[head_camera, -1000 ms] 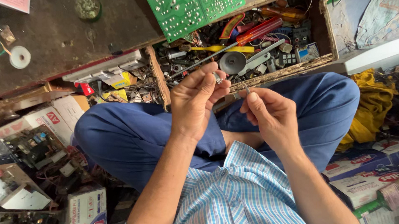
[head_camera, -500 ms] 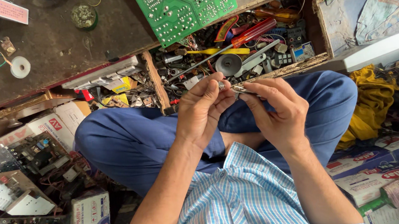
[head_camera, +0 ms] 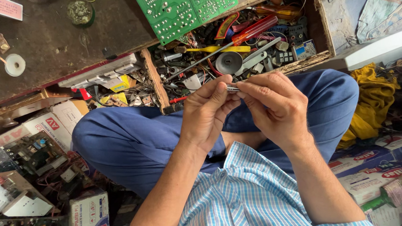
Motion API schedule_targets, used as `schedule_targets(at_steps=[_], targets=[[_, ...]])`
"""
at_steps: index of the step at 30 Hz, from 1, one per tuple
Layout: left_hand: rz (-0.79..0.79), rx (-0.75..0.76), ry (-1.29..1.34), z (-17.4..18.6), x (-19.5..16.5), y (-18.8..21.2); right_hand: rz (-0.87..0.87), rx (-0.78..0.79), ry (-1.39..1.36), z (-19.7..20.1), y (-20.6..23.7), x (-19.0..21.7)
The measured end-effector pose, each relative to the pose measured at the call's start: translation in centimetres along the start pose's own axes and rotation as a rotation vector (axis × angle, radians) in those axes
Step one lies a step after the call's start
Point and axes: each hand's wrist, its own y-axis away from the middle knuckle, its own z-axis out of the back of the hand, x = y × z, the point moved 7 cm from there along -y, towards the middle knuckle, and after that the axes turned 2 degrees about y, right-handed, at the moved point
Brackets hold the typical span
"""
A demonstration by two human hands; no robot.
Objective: The person sits on the floor and uses a soldering iron to solder a small component onto a circuit board. They then use a screwdriver to tighten a screw on the board and adjust wires.
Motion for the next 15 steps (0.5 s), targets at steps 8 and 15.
schedule_targets(at_steps=[8,15], targets=[[0.08,0.011,0.131,0.0,0.7,0.2,0.135,-0.068,0.001,0.0,0.2,0.1],[0.033,0.042,0.192,-0.3,-0.7,-0.2,0.05,-0.251,-0.03,0.3,1.8,-0.5]])
